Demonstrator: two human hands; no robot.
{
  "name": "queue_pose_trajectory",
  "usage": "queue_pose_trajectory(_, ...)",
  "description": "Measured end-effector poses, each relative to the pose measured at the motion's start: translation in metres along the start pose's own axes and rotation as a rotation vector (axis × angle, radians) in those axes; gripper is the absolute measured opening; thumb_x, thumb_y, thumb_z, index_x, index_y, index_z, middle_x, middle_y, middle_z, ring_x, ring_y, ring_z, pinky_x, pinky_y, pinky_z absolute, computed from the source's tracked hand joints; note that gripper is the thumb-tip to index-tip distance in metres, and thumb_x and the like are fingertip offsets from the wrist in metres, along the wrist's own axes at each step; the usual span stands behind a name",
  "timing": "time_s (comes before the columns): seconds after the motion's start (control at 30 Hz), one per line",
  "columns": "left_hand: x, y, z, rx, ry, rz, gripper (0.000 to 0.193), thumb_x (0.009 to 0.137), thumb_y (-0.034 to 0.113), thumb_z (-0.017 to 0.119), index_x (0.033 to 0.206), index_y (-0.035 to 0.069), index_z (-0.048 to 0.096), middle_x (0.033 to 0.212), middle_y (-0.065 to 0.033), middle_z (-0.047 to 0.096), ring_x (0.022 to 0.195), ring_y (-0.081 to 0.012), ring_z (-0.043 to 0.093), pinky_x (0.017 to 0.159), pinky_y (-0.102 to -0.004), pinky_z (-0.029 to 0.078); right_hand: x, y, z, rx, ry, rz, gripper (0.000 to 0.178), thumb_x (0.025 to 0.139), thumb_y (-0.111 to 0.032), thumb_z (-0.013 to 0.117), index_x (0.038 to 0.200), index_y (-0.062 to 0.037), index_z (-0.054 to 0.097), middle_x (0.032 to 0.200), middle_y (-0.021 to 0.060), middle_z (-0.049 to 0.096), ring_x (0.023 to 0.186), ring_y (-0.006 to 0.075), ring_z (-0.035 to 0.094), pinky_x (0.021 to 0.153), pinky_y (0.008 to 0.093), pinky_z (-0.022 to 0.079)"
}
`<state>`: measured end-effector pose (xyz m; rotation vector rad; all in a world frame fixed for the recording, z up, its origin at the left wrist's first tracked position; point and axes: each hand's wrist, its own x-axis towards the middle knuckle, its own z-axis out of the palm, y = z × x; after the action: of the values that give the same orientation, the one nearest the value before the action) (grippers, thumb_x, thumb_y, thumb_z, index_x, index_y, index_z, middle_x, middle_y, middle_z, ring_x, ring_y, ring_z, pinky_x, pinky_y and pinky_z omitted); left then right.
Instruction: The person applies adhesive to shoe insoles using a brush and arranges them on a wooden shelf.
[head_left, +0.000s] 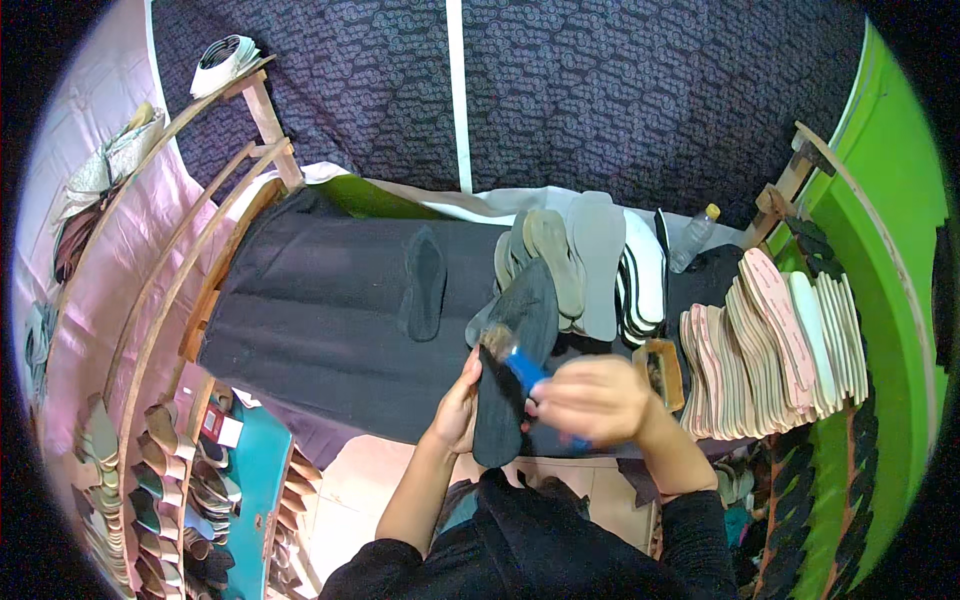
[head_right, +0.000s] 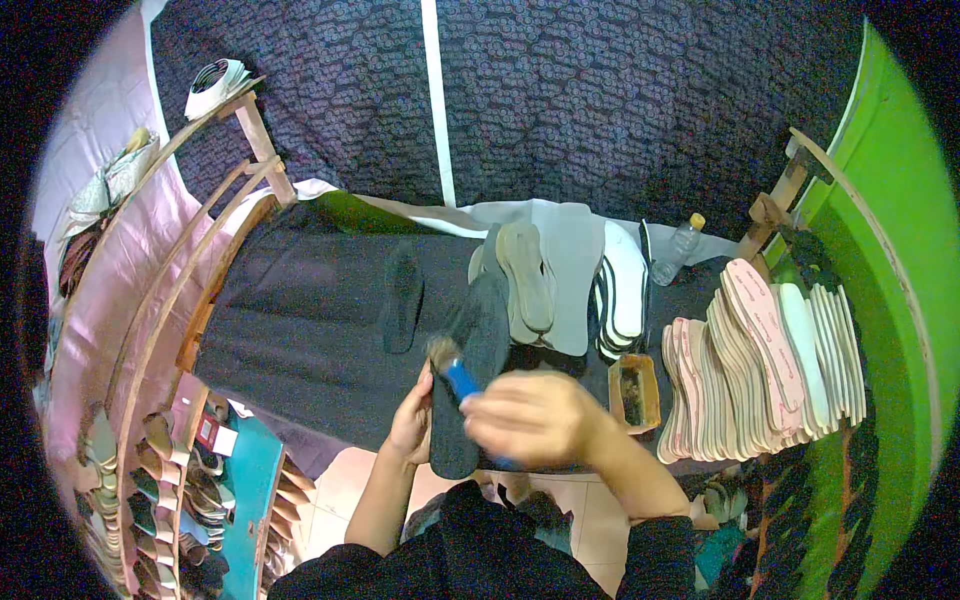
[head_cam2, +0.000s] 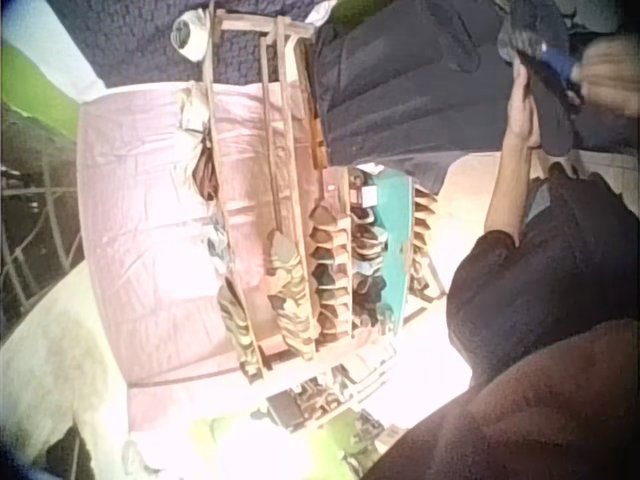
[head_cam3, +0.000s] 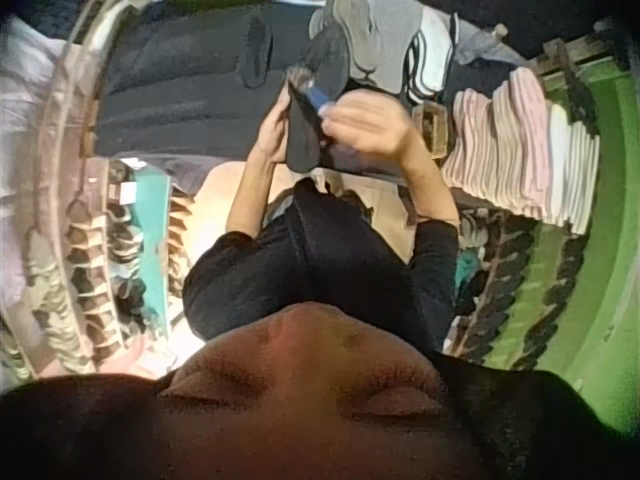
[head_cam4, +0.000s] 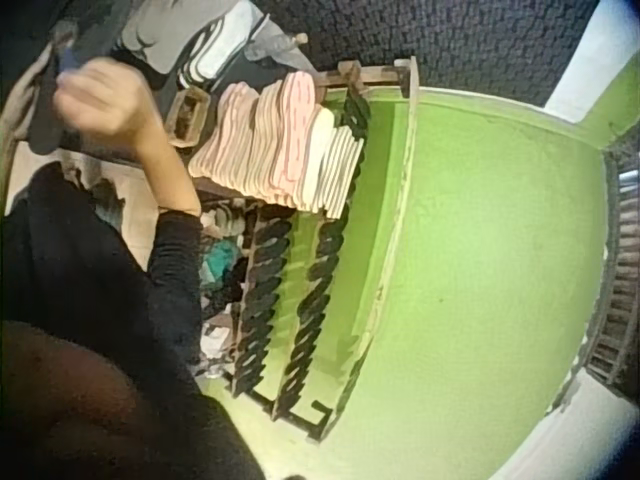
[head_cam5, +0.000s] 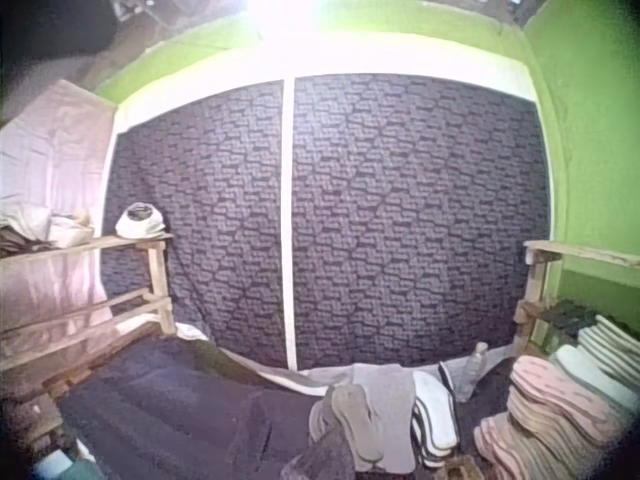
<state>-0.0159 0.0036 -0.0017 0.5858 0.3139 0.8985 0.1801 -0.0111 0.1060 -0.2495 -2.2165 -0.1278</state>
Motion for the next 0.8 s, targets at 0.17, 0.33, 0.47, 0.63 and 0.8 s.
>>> queue_pose_trajectory(0.17,-0.004,0.005,-0.003,-0.055,-0.111,0.026,0.051,0.096,0.038,0.031,0.141,0.025,0.011,0.124,-0.017,0.045,0.085,-0.034,0.061,0.067,-0.0457,0.055,-0.002,0.019,-0.003,-0.112,0.114,0.131,0.033,0.06,-0.007,0.069,0.092,-0.0033,0.061,0.094,0.0135,0.063,0.073,0.0272,0.062,0.06,0.0356,0.053)
queue_pose_trajectory(0.33,-0.003,0.008,-0.003,-0.087,-0.058,0.008,0.051,0.096,0.038,0.031,0.141,0.024,0.012,0.119,-0.0193,0.047,0.083,-0.0349,0.061,0.066,-0.0451,0.055,-0.003,0.004,0.005,0.026,-0.024,-0.024,0.024,0.069,-0.014,0.068,0.089,-0.0034,0.061,0.095,0.0122,0.063,0.072,0.0258,0.062,0.061,0.0326,0.053)
queue_pose_trajectory(0.47,-0.009,0.01,0.0,-0.077,-0.074,0.041,0.052,0.096,0.038,0.03,0.141,0.022,0.011,0.115,-0.0201,0.049,0.082,-0.0355,0.061,0.065,-0.0444,0.055,0.003,0.017,-0.006,-0.104,0.187,0.217,0.018,0.079,-0.017,0.062,0.091,-0.0038,0.06,0.089,0.0146,0.065,0.073,0.0279,0.064,0.061,0.0356,0.052)
queue_pose_trajectory(0.63,-0.003,0.011,-0.007,-0.065,-0.01,0.075,0.052,0.096,0.036,0.029,0.141,0.023,0.01,0.115,-0.0202,0.049,0.082,-0.0366,0.061,0.065,-0.0445,0.055,-0.002,-0.003,0.007,0.006,-0.034,0.024,0.023,0.071,-0.011,0.067,0.091,-0.0028,0.062,0.093,0.0131,0.064,0.073,0.0275,0.062,0.063,0.0349,0.053)
queue_pose_trajectory(0.8,-0.01,0.015,-0.003,-0.088,-0.106,0.046,0.051,0.095,0.036,0.029,0.141,0.022,0.011,0.116,-0.0194,0.048,0.084,-0.0346,0.061,0.066,-0.0446,0.055,0.001,0.01,0.005,-0.104,0.126,0.134,0.023,0.067,-0.009,0.067,0.089,-0.0033,0.062,0.095,0.0137,0.063,0.073,0.026,0.062,0.063,0.0345,0.053)
